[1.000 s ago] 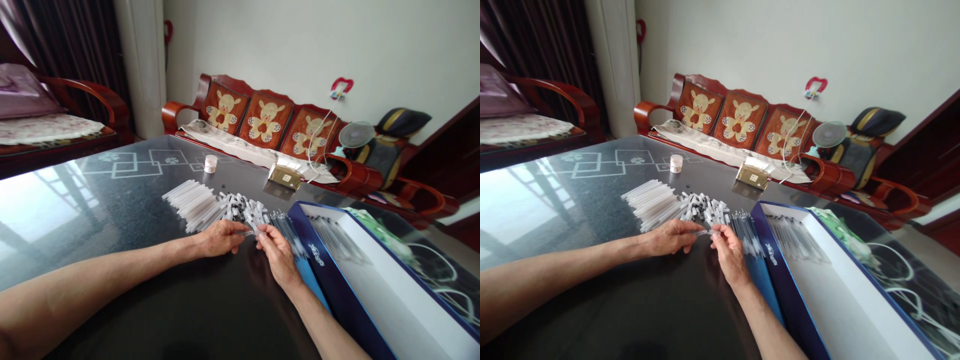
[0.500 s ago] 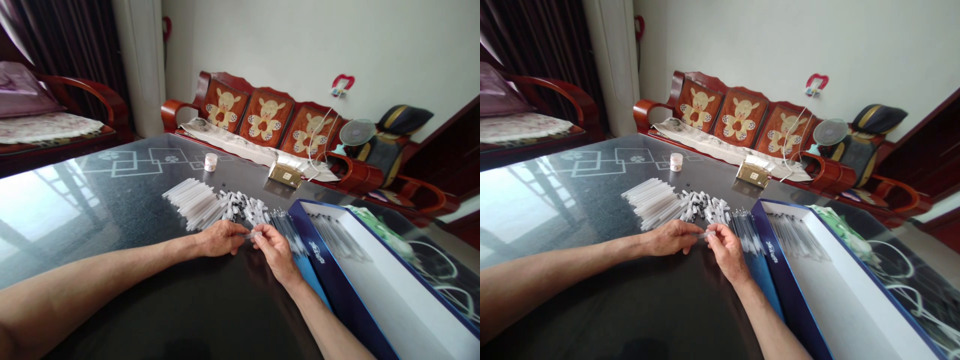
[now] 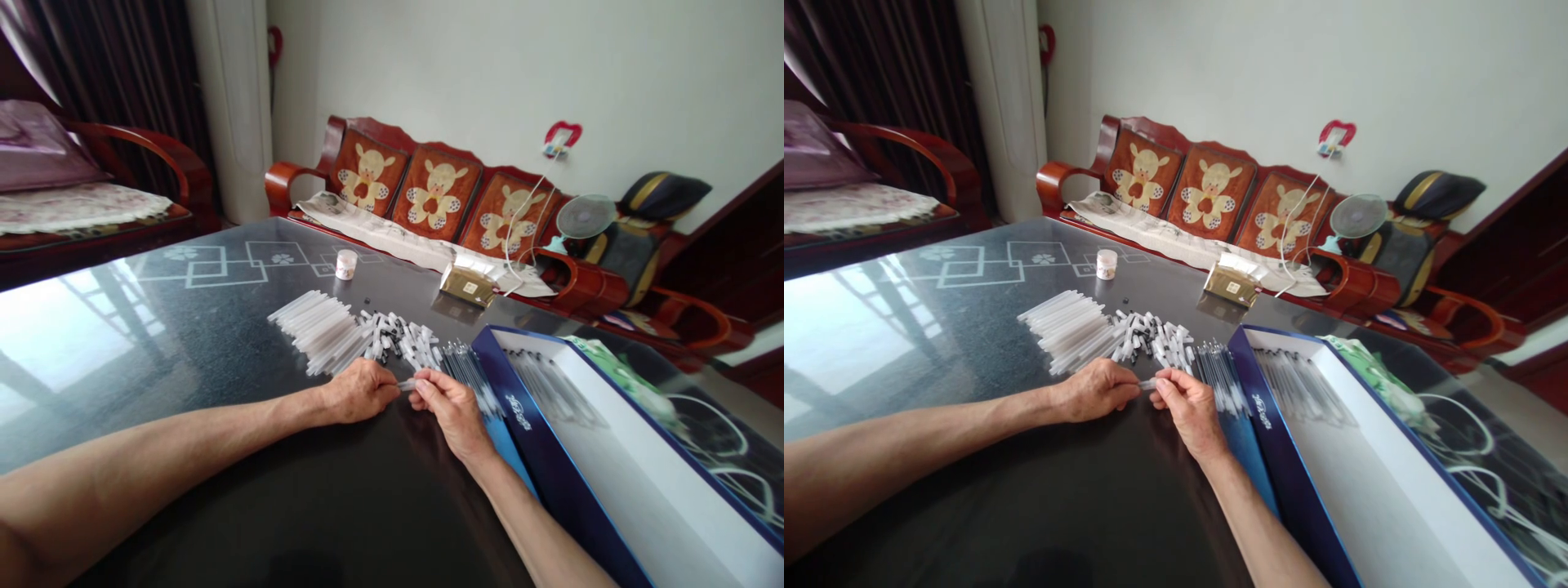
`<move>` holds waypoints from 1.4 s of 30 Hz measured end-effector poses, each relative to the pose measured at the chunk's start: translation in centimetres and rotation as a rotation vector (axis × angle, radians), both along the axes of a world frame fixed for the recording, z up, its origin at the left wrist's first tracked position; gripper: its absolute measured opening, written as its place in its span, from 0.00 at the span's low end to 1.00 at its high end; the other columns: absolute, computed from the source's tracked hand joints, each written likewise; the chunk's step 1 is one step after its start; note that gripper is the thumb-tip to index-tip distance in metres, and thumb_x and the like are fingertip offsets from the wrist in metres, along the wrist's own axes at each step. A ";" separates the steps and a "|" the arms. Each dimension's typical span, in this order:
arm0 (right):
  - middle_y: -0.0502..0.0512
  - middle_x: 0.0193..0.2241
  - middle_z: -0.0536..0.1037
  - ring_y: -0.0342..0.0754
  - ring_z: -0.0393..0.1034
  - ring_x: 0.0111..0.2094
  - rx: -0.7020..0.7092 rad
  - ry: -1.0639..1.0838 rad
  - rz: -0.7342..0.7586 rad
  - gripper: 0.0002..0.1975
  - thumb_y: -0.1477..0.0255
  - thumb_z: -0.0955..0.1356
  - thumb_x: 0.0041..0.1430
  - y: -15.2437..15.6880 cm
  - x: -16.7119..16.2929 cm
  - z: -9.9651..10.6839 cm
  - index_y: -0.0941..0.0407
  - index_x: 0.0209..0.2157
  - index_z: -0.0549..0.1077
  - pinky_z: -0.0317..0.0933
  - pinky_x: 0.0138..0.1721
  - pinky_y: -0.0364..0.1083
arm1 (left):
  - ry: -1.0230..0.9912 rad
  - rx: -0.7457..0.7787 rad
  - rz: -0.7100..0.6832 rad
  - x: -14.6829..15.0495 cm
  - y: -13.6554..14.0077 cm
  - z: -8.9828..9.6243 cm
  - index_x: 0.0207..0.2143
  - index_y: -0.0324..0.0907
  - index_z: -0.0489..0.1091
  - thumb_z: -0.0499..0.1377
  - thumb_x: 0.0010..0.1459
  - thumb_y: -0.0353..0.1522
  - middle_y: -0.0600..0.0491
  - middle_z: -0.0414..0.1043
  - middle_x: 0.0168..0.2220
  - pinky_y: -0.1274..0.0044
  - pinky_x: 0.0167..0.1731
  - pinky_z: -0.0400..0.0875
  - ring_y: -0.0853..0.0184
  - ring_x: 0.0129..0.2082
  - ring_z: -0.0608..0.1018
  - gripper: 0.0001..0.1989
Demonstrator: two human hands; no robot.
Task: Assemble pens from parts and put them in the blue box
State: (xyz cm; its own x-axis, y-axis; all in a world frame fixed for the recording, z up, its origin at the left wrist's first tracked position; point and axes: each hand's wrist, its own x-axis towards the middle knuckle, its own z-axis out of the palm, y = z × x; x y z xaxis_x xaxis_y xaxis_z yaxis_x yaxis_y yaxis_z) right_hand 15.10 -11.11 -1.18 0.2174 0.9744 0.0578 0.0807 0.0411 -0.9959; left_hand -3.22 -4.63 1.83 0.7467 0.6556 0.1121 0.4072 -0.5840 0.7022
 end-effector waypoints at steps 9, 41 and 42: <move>0.50 0.23 0.77 0.43 0.72 0.25 -0.037 0.013 0.055 0.15 0.62 0.73 0.49 0.1 0.4 0.1 0.58 0.35 0.77 0.68 0.31 0.44 | 0.039 0.181 -0.027 0.1 -0.2 -0.7 0.21 0.39 0.69 0.51 0.61 0.30 0.54 0.68 0.21 0.81 0.27 0.58 0.73 0.22 0.68 0.16; 0.53 0.33 0.76 0.47 0.70 0.34 0.160 -1.169 0.315 0.08 0.75 0.65 0.58 -3.5 0.4 7.8 0.53 0.37 0.74 0.59 0.37 0.44 | -0.036 0.218 -0.168 -0.1 -1.1 -0.5 0.44 0.39 0.72 0.53 0.59 0.33 0.49 0.76 0.37 0.78 0.36 0.68 0.66 0.34 0.77 0.13; 0.53 0.32 0.76 0.47 0.69 0.33 0.145 -1.192 0.305 0.08 0.75 0.64 0.58 -4.0 1.2 8.5 0.53 0.36 0.74 0.59 0.36 0.44 | -0.051 0.208 -0.179 -0.2 -1.2 -0.5 0.47 0.39 0.70 0.53 0.60 0.35 0.48 0.75 0.39 0.77 0.37 0.69 0.65 0.35 0.77 0.16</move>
State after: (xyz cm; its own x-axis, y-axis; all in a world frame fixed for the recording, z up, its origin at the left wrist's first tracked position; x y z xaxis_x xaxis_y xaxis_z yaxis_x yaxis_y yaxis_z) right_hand 16.34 -15.15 7.36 -0.2795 0.9441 0.1748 0.9010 0.3209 -0.2921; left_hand -3.44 -5.78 1.37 0.8383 0.4731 0.2711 0.2519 -0.7770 0.5770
